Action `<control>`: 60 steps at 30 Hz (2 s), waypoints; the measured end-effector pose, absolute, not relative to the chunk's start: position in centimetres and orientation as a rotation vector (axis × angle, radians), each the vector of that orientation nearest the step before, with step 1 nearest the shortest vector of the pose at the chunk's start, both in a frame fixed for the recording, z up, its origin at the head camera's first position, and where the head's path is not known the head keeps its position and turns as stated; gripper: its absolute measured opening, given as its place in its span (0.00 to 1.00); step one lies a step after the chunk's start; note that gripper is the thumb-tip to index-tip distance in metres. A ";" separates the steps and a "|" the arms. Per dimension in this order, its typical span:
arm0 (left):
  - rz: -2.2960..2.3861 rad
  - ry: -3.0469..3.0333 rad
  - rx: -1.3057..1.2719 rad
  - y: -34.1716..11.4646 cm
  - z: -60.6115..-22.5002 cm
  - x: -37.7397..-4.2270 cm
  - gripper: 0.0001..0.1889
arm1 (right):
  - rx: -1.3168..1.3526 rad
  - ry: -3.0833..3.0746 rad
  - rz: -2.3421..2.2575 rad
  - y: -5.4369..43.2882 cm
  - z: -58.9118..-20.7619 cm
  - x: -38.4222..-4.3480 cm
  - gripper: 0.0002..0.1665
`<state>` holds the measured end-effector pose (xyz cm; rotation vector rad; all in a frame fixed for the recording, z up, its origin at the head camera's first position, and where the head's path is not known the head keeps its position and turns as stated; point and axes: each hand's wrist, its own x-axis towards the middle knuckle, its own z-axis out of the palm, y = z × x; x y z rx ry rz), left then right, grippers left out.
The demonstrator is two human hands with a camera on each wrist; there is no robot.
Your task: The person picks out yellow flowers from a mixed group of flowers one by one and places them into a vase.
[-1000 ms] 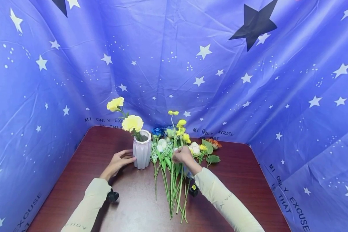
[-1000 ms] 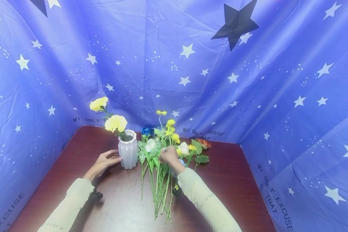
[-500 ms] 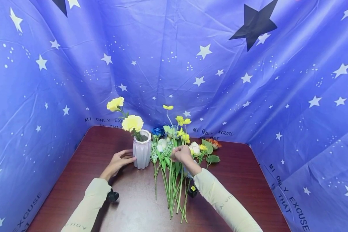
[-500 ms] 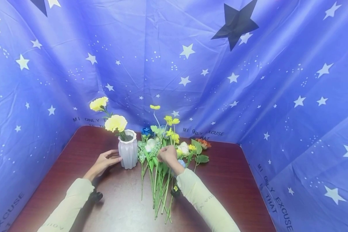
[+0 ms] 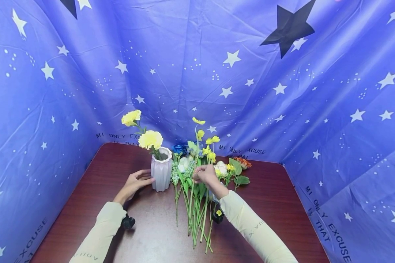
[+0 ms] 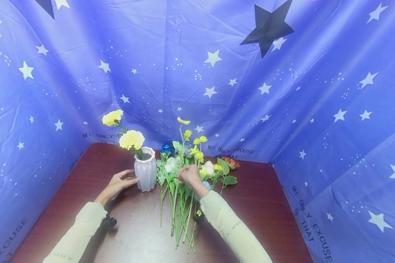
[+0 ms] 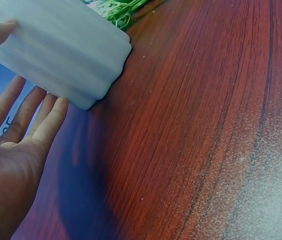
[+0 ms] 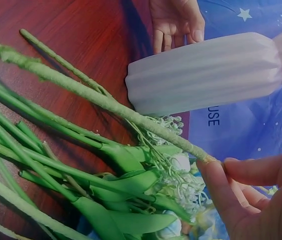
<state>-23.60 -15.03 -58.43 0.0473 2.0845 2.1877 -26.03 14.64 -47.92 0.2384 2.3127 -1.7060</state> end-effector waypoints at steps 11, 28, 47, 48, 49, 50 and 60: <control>2.177 2.096 0.064 -15.2 -58.6 -23.7 0.31 | 0.362 1.984 -1.778 15.8 -48.7 -26.8 0.21; 2.161 2.115 0.053 -15.1 -58.6 -23.7 0.31 | 0.385 1.831 -1.792 16.3 -49.0 -27.2 0.24; 2.211 2.079 0.083 -15.2 -58.6 -23.6 0.31 | 0.238 1.862 -1.826 14.9 -46.4 -26.8 0.23; 2.209 2.078 0.087 -15.2 -58.6 -23.6 0.31 | 0.232 1.860 -1.828 14.8 -46.3 -26.8 0.23; 2.208 2.078 0.093 -15.2 -58.6 -23.6 0.31 | 0.229 1.860 -1.830 14.8 -46.2 -26.9 0.23; 2.211 2.075 0.094 -15.2 -58.6 -23.5 0.31 | 0.221 1.862 -1.833 14.8 -46.1 -26.8 0.24; 2.236 2.052 0.107 -15.3 -58.7 -23.6 0.31 | 0.182 1.899 -1.871 14.6 -44.5 -26.9 0.22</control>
